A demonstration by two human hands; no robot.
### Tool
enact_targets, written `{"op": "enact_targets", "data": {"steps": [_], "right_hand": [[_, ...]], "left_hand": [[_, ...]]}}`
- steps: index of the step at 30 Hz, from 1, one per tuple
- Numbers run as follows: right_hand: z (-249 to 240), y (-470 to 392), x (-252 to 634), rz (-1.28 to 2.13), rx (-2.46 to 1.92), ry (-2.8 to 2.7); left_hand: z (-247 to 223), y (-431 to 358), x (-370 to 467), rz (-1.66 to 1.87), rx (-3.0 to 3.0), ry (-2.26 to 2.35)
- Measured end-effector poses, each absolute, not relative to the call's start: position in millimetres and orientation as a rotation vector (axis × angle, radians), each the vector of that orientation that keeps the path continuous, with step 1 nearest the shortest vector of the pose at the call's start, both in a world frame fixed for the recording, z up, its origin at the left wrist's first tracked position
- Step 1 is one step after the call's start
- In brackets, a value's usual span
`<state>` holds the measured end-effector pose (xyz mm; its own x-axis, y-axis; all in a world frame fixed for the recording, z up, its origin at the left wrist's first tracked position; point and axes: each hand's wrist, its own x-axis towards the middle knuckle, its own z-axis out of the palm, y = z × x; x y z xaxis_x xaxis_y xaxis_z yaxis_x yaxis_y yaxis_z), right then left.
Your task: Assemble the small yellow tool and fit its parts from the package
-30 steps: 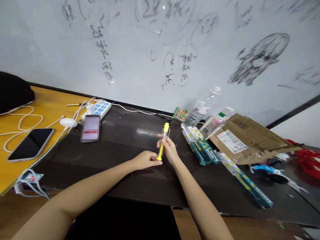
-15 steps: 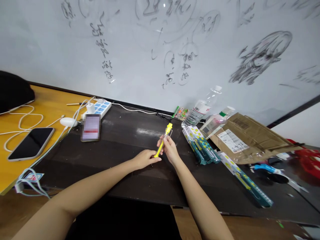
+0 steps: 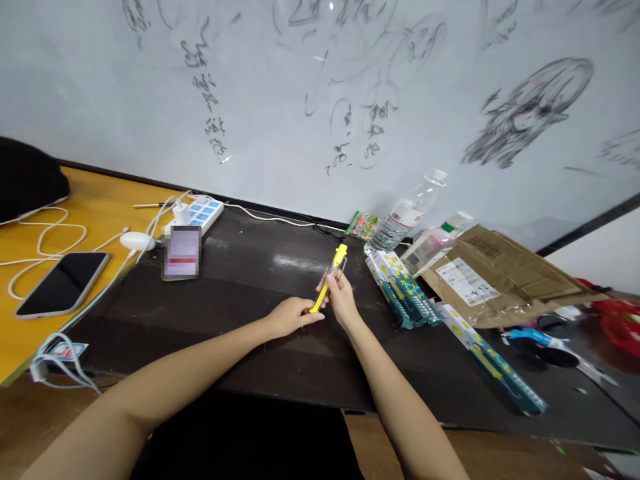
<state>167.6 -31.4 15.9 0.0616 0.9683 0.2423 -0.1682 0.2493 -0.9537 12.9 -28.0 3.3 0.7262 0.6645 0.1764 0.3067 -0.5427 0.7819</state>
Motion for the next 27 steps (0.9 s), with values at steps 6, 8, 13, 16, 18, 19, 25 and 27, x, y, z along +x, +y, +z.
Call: {"op": "enact_targets", "data": {"steps": [6,8,13,16,18,19,25,27], "right_hand": [[19,-33,170,1.167,-0.887,-1.141],[20,-33,170,1.178,-0.892,-1.143],[22,-34,171,1.189,-0.893,-1.14],[24,-34,171,1.172,-0.898,-1.108],[26,-34,173,1.159,-0.889,-1.081],[27,-34,174,1.149,-0.879,-1.068],[30,-34,179,1.094,-0.845,-1.045],[30,-33,180,1.09,-0.837,-1.044]], "left_hand": [[5,-27,11,0.584,2.127,0.657],[4,-27,11,0.579,2.118,0.641],[5,-26,12,0.575,2.046,0.612],[6,-26,12,0.576,1.924,0.556],[6,-26,12,0.498,1.824,0.553],[6,-26,12,0.45,1.782,0.562],[6,-27,10,0.32,1.843,0.549],[8,-27,9,0.316,1.945,0.495]]}}
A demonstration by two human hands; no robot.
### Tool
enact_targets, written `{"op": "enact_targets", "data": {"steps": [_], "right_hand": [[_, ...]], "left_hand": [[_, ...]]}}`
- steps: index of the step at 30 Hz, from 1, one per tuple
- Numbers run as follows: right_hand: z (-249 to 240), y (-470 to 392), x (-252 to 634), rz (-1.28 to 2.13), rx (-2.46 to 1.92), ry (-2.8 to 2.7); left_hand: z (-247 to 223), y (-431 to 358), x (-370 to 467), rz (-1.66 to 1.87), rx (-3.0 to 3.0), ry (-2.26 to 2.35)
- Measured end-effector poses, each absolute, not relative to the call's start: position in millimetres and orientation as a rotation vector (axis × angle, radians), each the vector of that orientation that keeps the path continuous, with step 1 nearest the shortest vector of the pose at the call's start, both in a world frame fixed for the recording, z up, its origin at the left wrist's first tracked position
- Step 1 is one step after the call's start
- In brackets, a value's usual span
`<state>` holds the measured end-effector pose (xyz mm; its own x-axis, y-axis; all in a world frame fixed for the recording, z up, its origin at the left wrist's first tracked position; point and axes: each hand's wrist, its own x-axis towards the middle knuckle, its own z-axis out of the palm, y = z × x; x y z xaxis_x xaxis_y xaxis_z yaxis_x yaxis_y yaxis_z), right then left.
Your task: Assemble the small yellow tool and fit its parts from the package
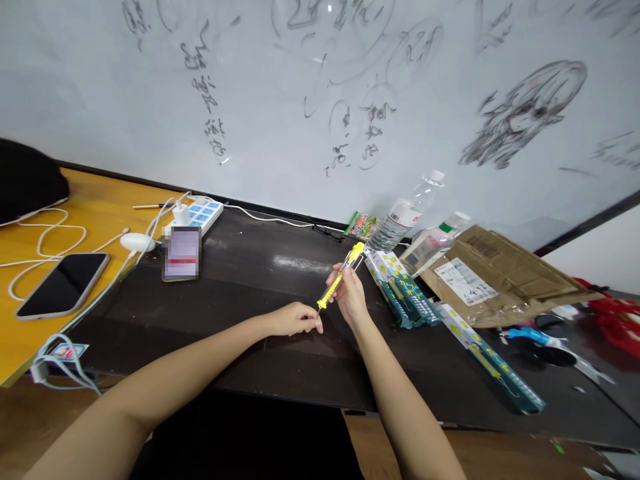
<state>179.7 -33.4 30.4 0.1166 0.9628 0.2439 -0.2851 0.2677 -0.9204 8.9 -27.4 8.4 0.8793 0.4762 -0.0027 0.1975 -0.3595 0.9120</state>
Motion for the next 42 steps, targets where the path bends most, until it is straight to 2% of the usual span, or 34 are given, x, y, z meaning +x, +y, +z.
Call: {"op": "enact_targets", "data": {"steps": [9,21,31,42], "right_hand": [[34,-30,191,1.001,-0.885,-1.019],[24,-32,174,1.172,-0.813,-1.077],[39,-31,193,1.014,-0.831,-1.003],[24,-30,175,1.169,-0.814,-1.063]], "left_hand": [[21,-28,2,0.067,2.055,0.132],[7,-26,7,0.289,1.914,0.33],[18,-23,2,0.002,1.937,0.148],[5,-26,5,0.239,1.885,0.296]]}}
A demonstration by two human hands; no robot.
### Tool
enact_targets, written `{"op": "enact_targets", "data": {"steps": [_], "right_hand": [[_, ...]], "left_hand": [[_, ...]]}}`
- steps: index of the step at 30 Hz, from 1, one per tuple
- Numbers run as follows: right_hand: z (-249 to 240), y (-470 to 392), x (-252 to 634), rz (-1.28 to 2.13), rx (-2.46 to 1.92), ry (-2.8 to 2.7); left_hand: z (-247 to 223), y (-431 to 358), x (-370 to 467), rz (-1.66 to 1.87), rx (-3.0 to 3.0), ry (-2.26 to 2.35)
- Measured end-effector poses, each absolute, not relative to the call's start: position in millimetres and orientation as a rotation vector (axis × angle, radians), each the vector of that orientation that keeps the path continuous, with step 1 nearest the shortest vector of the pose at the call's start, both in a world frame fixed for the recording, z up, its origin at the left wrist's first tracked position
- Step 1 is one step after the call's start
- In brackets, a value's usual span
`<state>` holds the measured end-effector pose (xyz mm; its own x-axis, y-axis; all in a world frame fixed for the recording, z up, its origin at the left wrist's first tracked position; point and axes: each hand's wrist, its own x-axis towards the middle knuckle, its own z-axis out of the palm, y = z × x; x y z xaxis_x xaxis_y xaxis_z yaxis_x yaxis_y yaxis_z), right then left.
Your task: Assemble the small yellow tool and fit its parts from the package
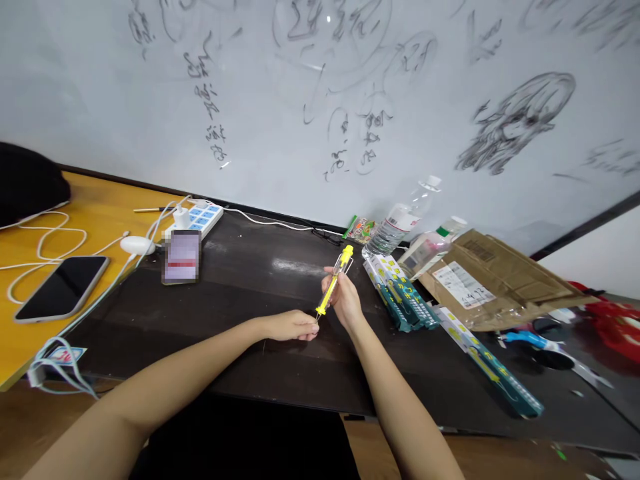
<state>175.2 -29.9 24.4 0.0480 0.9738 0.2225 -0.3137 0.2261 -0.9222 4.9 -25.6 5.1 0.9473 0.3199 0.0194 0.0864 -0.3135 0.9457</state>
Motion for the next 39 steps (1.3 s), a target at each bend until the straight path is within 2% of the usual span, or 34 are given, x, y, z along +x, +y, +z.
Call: {"op": "enact_targets", "data": {"steps": [9,16,39], "right_hand": [[36,-31,190,1.05,-0.827,-1.006],[26,-31,177,1.152,-0.821,-1.062],[31,-35,174,1.202,-0.798,-1.093]], "left_hand": [[12,-23,3,0.037,1.924,0.167],[7,-23,4,0.199,1.847,0.276],[8,-23,4,0.119,1.849,0.332]]}}
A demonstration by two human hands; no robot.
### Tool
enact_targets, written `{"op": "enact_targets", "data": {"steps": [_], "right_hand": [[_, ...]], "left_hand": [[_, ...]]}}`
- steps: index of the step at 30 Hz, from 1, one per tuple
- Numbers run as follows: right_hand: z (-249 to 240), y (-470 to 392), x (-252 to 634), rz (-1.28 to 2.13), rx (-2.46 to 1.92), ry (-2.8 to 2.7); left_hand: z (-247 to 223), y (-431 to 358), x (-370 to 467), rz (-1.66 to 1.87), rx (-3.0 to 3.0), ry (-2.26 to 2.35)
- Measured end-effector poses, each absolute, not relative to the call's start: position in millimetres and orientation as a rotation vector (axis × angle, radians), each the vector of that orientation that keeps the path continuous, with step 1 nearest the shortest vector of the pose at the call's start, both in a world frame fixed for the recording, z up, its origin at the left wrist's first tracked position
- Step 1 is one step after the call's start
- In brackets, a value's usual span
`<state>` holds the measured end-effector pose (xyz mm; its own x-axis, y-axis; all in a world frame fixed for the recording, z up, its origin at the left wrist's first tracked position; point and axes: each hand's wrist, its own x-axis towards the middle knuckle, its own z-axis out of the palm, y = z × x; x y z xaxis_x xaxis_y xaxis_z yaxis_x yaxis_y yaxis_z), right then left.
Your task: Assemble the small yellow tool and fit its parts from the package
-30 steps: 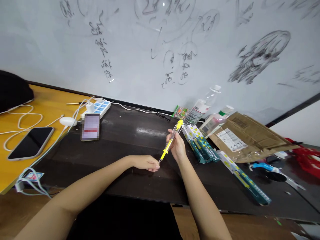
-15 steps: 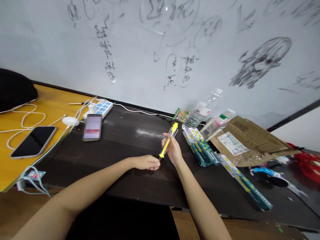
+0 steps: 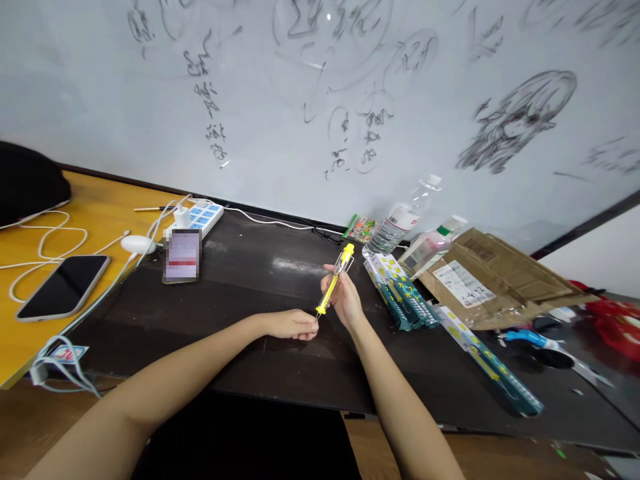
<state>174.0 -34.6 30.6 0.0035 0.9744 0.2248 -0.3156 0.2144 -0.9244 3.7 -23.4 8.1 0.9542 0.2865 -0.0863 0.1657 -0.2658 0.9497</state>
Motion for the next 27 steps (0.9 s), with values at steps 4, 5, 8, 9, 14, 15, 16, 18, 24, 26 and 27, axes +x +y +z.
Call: {"op": "enact_targets", "data": {"steps": [4,5,8,9,14,15,16,18,24,26,27], "right_hand": [[29,-34,174,1.088,-0.862,-1.101],[29,-34,174,1.071,-0.875,-1.104],[29,-35,174,1.06,-0.889,-1.113],[29,-35,174,1.061,-0.888,-1.113],[29,-35,174,1.04,-0.874,-1.108],[29,-35,174,1.034,-0.875,-1.11],[29,-34,173,1.028,-0.878,-1.114],[30,-34,174,1.013,-0.897,-1.119],[36,-32,184,0.942,-0.951,-1.048],[35,-32,183,0.948,-0.946,-1.04],[34,-32,181,0.966,-0.942,-1.048]], "left_hand": [[13,-26,3,0.147,1.9,0.35],[14,-26,4,0.165,1.922,0.35],[12,-26,6,0.213,1.975,0.374],[12,-27,6,0.223,1.99,0.386],[13,-30,9,0.281,2.125,0.376],[14,-31,9,0.289,2.162,0.371],[16,-33,9,0.29,2.197,0.369],[19,-35,9,0.268,2.263,0.37],[27,-40,8,0.096,2.379,0.315],[25,-40,8,0.104,2.368,0.314],[23,-39,8,0.127,2.354,0.323]]}}
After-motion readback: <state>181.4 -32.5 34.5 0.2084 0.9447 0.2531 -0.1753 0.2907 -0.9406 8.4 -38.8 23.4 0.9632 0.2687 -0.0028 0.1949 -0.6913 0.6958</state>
